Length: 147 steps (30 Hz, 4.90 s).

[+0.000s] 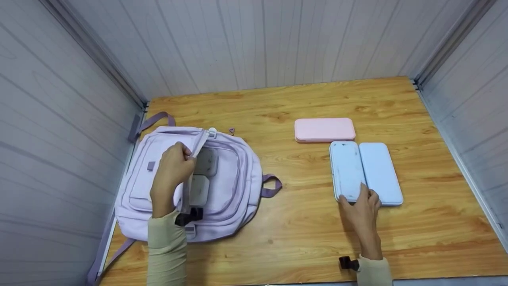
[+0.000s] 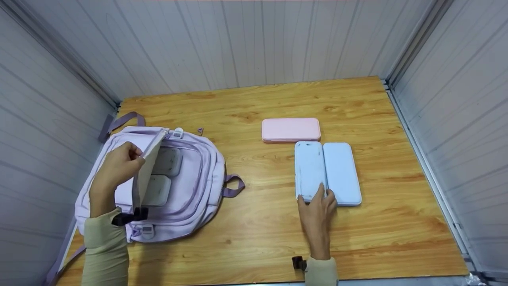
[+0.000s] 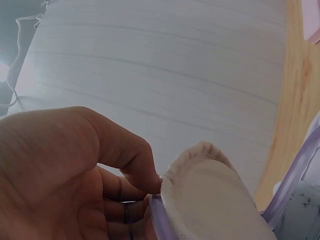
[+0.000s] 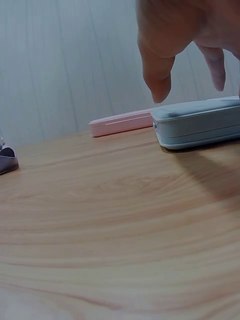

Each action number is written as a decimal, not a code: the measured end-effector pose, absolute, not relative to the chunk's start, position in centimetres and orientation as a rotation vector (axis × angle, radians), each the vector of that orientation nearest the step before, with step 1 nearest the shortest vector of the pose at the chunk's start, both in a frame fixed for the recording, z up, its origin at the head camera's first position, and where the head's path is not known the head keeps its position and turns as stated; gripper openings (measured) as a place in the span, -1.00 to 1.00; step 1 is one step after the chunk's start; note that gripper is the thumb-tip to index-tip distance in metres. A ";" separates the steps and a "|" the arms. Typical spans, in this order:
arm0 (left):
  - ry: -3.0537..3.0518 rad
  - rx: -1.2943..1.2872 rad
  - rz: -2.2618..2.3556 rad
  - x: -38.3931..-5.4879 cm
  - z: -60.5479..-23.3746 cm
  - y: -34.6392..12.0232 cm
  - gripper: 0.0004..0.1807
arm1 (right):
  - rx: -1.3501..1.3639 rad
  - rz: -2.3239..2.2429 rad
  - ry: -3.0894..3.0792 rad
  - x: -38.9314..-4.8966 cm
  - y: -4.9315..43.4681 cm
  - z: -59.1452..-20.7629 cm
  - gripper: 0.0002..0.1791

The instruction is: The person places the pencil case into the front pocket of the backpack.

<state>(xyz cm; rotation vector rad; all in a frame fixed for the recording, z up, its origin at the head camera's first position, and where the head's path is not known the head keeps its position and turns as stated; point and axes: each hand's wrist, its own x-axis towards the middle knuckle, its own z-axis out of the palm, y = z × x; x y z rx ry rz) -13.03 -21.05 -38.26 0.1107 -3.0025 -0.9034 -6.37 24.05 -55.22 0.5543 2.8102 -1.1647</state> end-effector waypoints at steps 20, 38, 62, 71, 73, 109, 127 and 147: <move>-3.006 0.127 -0.923 -13.0 -38.3 -21.0 -0.84 | 0.629 -1.137 2.836 -6.7 22.7 -57.6 0.09; -3.006 0.133 -0.935 -13.1 -38.2 -20.9 -0.84 | 0.695 -1.349 2.934 -5.6 23.0 -57.5 0.02; -2.992 0.131 -0.919 -13.0 -38.3 -20.9 -0.82 | 0.500 -1.621 3.123 -5.6 23.1 -57.1 -0.07; -2.994 0.129 -0.912 -13.0 -38.2 -20.9 -0.83 | 0.410 -1.664 3.191 -5.8 22.8 -56.6 -0.09; -3.001 0.133 -0.912 -13.1 -38.2 -20.9 -0.82 | 0.384 -1.667 3.208 -5.9 22.6 -56.5 -0.09; -2.997 0.126 -0.919 -13.1 -38.4 -20.8 -0.83 | -0.363 -1.785 3.145 -7.6 17.3 -54.6 -0.07; -3.018 0.125 -0.908 -13.1 -38.3 -20.5 -0.84 | -0.677 -1.755 2.993 -8.1 13.7 -55.1 -0.07; -3.023 0.089 -0.912 -13.4 -38.6 -20.4 -0.82 | -1.026 -1.596 2.849 -9.5 8.1 -54.3 -0.11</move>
